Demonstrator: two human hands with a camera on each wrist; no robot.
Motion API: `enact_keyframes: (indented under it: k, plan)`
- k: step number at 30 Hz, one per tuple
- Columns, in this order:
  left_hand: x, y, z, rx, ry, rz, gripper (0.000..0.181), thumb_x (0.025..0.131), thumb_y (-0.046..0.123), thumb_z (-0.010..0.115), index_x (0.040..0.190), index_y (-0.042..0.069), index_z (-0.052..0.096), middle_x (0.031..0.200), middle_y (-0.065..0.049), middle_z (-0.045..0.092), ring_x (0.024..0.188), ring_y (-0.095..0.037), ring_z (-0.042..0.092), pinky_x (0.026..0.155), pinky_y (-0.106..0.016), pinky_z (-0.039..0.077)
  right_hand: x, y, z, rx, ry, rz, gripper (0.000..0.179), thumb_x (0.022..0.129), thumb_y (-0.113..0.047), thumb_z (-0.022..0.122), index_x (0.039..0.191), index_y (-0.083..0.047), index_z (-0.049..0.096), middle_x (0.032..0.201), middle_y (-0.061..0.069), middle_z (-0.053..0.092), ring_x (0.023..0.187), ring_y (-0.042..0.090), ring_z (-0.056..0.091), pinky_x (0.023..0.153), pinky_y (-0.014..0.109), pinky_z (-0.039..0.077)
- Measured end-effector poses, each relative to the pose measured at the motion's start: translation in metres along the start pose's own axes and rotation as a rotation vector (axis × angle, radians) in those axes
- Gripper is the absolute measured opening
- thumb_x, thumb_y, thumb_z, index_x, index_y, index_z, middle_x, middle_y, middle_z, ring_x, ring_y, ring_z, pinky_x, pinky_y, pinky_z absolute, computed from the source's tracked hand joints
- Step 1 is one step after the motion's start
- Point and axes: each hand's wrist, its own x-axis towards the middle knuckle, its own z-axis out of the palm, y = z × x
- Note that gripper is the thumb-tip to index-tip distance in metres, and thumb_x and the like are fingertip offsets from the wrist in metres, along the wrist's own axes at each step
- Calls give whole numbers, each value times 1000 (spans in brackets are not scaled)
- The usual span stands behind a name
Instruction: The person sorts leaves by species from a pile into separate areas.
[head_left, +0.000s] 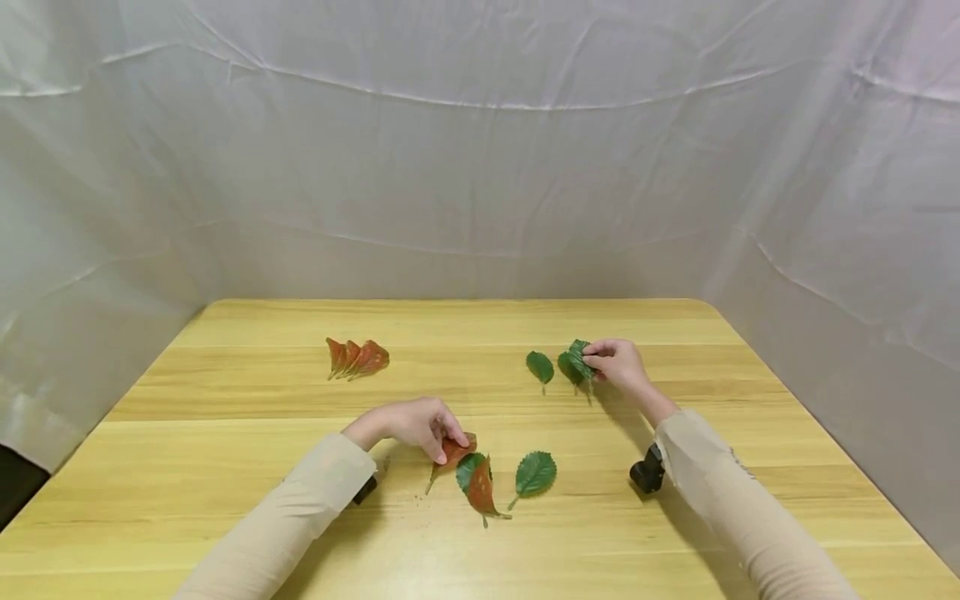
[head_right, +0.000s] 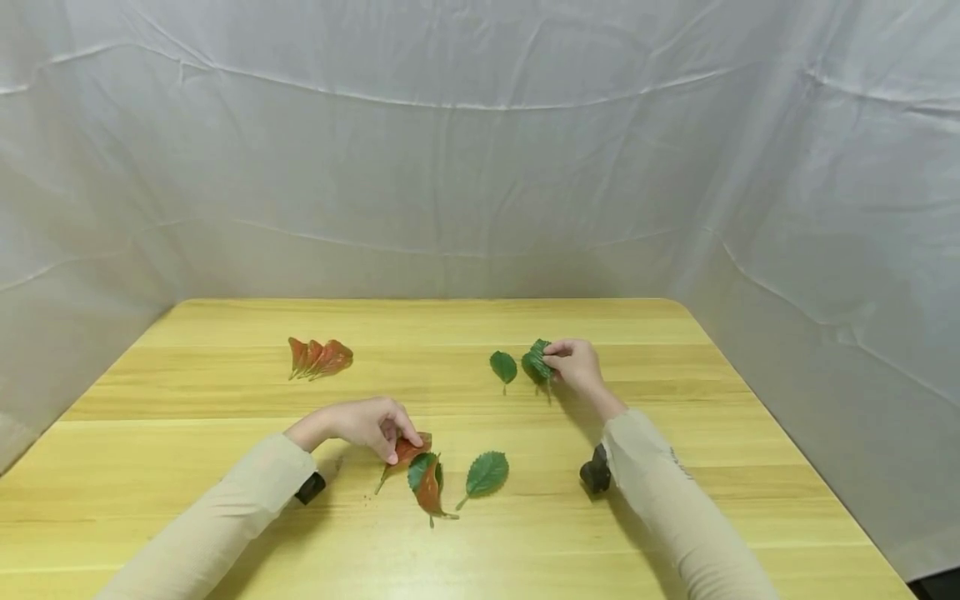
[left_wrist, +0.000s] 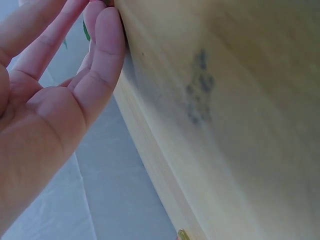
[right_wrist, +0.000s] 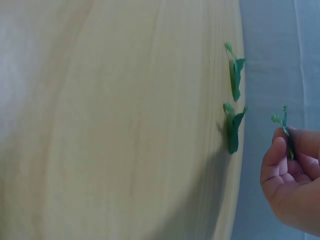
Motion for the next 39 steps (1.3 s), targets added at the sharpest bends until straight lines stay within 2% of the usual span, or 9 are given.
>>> enact_keyframes:
  k: [10,22,33,39]
  plan:
    - [0,0,-1,10,0,-1,32,72,-11,66,103,-6,64,99,-7,61,73,-11,52,65,-21,46,11,9,-12,-25,45,55,20,86,1,54,103,13,57,87,12,58,55,10,53,53,25,50]
    - [1,0,-2,15,-3,2,32,72,-11,66,103,-6,64,101,-9,60,71,-10,53,65,-22,47,24,18,-18,-95,4,144,22,87,4,51,107,11,55,110,28,52,61,10,53,55,21,48]
    - [2,0,-1,32,-6,-10,32,72,-10,67,104,-5,64,102,-10,60,67,-8,53,64,-22,48,25,26,-19,-158,-62,138,23,88,4,46,108,11,54,113,28,49,72,17,54,58,24,49]
    - [2,-1,-1,41,-4,-14,32,72,-10,67,104,-5,64,102,-9,60,65,-8,53,63,-22,48,25,28,-18,-148,-56,129,22,86,4,51,106,13,54,105,25,53,63,12,54,56,23,49]
